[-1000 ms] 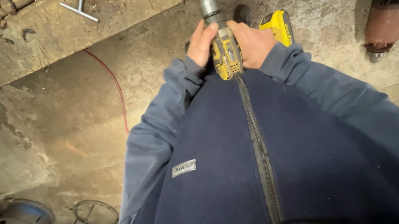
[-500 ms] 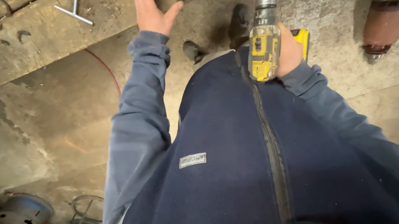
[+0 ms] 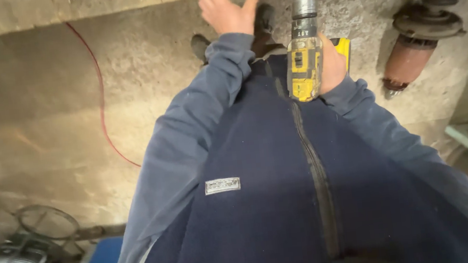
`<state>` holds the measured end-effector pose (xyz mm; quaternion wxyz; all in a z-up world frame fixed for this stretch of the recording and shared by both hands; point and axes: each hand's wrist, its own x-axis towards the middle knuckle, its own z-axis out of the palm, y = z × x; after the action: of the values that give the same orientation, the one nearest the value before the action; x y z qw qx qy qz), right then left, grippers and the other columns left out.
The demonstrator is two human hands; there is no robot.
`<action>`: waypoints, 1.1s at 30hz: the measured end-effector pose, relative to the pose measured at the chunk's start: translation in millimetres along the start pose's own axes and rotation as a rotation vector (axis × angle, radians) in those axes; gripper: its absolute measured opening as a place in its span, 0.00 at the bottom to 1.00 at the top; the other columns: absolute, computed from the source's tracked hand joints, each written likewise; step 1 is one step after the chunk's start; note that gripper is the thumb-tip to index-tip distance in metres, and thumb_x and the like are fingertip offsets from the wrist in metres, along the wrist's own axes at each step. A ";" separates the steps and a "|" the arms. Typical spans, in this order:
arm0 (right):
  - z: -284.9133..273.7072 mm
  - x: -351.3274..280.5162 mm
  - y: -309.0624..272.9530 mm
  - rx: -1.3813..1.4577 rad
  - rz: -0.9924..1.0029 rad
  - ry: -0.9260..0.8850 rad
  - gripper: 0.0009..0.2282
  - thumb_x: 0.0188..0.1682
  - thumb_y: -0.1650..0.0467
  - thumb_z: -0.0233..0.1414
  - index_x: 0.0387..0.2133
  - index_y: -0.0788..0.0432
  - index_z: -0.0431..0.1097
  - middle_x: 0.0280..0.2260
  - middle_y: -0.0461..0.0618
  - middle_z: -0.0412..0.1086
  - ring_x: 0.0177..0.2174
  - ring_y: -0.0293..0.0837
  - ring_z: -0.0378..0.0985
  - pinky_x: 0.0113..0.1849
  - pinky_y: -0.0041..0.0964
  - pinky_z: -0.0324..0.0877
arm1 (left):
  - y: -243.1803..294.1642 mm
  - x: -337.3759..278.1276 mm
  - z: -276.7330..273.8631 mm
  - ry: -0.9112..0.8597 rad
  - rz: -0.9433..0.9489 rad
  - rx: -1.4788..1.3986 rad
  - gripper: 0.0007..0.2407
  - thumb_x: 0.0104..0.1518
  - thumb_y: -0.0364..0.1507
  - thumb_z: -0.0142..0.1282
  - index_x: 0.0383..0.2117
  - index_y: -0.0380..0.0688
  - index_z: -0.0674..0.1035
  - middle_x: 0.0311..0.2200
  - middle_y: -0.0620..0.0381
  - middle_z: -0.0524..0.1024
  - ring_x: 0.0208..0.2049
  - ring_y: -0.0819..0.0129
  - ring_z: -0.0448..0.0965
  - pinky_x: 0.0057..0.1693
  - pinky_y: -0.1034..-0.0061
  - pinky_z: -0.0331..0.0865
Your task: The person holds a cordless impact wrench with both hands and operates it repeatedly against a workpiece above the camera's field of view, repositioning their grip on the tool between bursts throughout the clip.
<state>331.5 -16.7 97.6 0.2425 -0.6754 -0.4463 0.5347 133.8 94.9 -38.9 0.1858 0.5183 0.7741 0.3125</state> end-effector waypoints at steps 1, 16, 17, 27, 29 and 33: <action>0.4 1.7 5.2 -0.009 -0.013 -0.009 0.14 0.58 0.73 0.48 0.57 0.59 0.65 0.41 0.47 0.73 0.38 0.37 0.75 0.41 0.28 0.70 | 2.8 -4.9 -19.2 0.017 -0.007 -0.004 0.47 0.46 0.60 0.63 0.64 0.37 0.60 0.59 0.40 0.65 0.60 0.47 0.68 0.65 0.49 0.63; 51.4 3.8 -65.9 -0.271 0.173 -0.144 0.14 0.56 0.64 0.44 0.53 0.50 0.69 0.37 0.41 0.76 0.36 0.37 0.78 0.38 0.30 0.68 | 32.1 -20.9 -78.1 -1.041 -0.498 -1.408 0.18 0.62 0.39 0.55 0.49 0.37 0.74 0.40 0.44 0.80 0.39 0.61 0.81 0.47 0.69 0.77; 53.3 4.4 -59.6 -0.228 0.246 -0.104 0.15 0.55 0.63 0.46 0.55 0.47 0.69 0.39 0.40 0.76 0.37 0.36 0.77 0.39 0.28 0.69 | 33.8 -22.9 -75.7 -1.008 -0.522 -1.363 0.17 0.60 0.37 0.58 0.47 0.36 0.74 0.36 0.45 0.81 0.35 0.63 0.81 0.43 0.70 0.78; 53.6 12.8 -47.8 -0.074 0.279 0.013 0.14 0.55 0.63 0.49 0.53 0.46 0.69 0.40 0.37 0.76 0.38 0.32 0.77 0.40 0.25 0.69 | 37.7 -13.1 -52.7 -0.988 -0.604 -1.324 0.16 0.54 0.32 0.63 0.42 0.33 0.74 0.31 0.41 0.82 0.31 0.61 0.83 0.41 0.70 0.79; 53.6 19.7 -57.4 -0.002 0.375 0.050 0.14 0.55 0.60 0.47 0.50 0.46 0.72 0.37 0.36 0.76 0.36 0.30 0.76 0.38 0.23 0.70 | 44.7 -9.9 -57.9 -0.985 -0.583 -1.306 0.16 0.54 0.32 0.63 0.42 0.34 0.75 0.32 0.42 0.82 0.32 0.61 0.83 0.41 0.69 0.79; 48.8 23.5 -43.4 0.076 0.408 0.118 0.15 0.53 0.60 0.50 0.52 0.45 0.72 0.39 0.38 0.76 0.38 0.31 0.77 0.40 0.25 0.72 | 59.0 -8.6 -59.2 -0.993 -0.550 -1.272 0.17 0.53 0.34 0.64 0.43 0.34 0.76 0.31 0.44 0.82 0.32 0.63 0.83 0.41 0.70 0.79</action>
<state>271.5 17.3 105.6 0.1801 -0.7722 -0.2651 0.5487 141.5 85.5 44.3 0.8287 0.1858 0.3783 0.3682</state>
